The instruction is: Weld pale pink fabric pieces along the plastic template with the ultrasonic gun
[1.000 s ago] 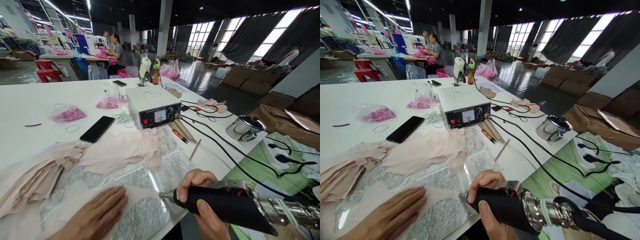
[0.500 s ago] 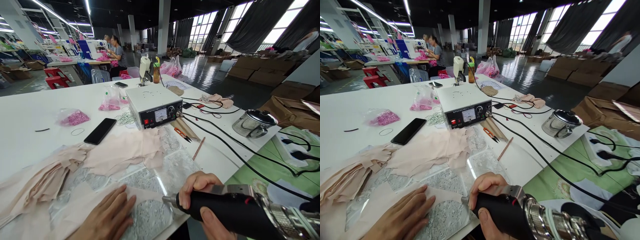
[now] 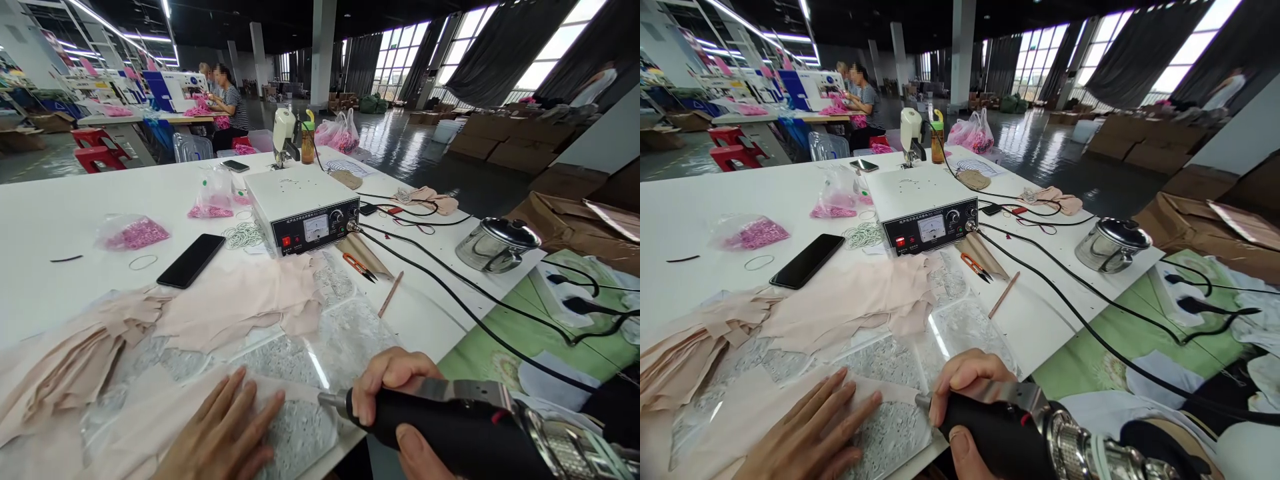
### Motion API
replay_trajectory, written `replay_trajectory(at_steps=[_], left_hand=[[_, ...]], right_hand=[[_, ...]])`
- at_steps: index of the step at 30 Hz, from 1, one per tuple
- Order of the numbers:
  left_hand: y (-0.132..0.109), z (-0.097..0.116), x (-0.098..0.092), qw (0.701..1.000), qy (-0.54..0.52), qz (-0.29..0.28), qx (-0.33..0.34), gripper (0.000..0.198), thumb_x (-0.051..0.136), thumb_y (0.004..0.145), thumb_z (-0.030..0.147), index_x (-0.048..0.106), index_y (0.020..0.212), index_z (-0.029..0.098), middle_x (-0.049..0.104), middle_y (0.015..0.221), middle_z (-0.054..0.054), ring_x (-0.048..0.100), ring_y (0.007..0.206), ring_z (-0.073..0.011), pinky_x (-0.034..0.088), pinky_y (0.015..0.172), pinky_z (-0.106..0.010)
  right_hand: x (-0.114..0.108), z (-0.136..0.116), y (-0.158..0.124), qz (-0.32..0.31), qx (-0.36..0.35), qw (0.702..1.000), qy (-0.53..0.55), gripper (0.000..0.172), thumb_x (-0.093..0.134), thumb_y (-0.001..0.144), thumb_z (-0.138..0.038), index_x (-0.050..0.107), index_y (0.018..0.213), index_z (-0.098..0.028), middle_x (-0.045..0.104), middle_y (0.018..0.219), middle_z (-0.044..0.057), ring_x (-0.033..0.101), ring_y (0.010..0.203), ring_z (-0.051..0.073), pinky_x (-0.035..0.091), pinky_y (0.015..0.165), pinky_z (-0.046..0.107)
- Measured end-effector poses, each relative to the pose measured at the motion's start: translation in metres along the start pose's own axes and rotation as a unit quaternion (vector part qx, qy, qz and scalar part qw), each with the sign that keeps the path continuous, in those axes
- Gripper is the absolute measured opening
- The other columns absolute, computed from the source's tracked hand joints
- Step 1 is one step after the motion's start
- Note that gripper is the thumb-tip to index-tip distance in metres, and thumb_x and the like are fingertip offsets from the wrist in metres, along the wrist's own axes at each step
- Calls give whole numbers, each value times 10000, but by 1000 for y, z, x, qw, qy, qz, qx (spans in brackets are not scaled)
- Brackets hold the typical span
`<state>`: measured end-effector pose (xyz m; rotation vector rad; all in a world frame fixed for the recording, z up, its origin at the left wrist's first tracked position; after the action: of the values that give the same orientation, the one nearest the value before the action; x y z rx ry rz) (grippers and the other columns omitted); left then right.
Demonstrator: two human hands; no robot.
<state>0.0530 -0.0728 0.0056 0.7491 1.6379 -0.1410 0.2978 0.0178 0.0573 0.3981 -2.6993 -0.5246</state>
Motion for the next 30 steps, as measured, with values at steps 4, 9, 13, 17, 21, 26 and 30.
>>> replay_trajectory(at_steps=[4, 9, 13, 17, 21, 26, 30], left_hand=[[9, 10, 3, 999, 40, -14, -10, 536, 386, 1108, 512, 373, 1610, 326, 716, 1201, -60, 646, 1208, -324, 543, 976, -404], [16, 18, 4, 999, 37, 16, -34, 602, 418, 1063, 634, 404, 1593, 350, 680, 1065, -60, 625, 1163, -331, 483, 959, -397], [20, 21, 3, 997, 46, 41, -36, 581, 386, 1068, 629, 449, 1570, 345, 669, 1025, -64, 634, 1127, -339, 465, 935, -406], [23, 20, 2, 997, 58, 40, -27, 563, 340, 1084, 612, 464, 1563, 342, 681, 1003, -65, 664, 1099, -345, 454, 939, -423], [21, 20, 3, 996, 71, 32, -30, 575, 359, 1073, 634, 449, 1568, 357, 695, 1027, -68, 673, 1122, -351, 465, 948, -423], [14, 24, 11, 995, 61, 57, -55, 618, 357, 1047, 682, 455, 1562, 353, 671, 1042, -93, 676, 1113, -379, 485, 913, -450], [13, 28, 14, 997, 67, 15, -38, 667, 473, 998, 714, 473, 1547, 336, 678, 1081, -104, 672, 1128, -393, 517, 891, -451]], right_hand=[[1, 2, 0, 3, 4, 1000, 8, 155, 625, 955, -417, 589, 1041, -293, 597, 861, 10, 602, 630, 157, 490, 577, 327], [1, 2, 0, 4, 2, 1000, 4, 168, 624, 957, -423, 590, 1048, -286, 595, 868, 19, 598, 640, 169, 508, 578, 341], [-1, 1, 1, -2, -2, 1000, -3, 151, 612, 970, -413, 585, 1060, -295, 596, 853, 14, 596, 651, 167, 517, 589, 331], [2, 2, 2, 9, 5, 1000, 6, 159, 611, 970, -415, 582, 1060, -287, 586, 883, 16, 601, 653, 156, 533, 609, 329], [12, 5, 5, 37, 3, 999, 24, 165, 606, 967, -431, 575, 1044, -287, 572, 895, 12, 596, 648, 152, 531, 609, 327], [26, 15, 13, 2, -11, 999, 37, 165, 598, 962, -430, 574, 1058, -298, 583, 882, 1, 601, 637, 149, 534, 616, 326], [31, 22, 16, -20, -2, 998, 55, 156, 601, 965, -411, 577, 1064, -293, 576, 907, 2, 608, 647, 135, 544, 624, 307]])
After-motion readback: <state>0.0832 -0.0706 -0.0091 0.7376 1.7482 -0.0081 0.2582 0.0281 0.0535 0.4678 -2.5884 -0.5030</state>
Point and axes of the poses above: each hand's wrist, its own y-axis towards the middle knuckle, its own x-axis out of the palm, z = x × y, the point moved 3 cm from there along y, towards the middle knuckle
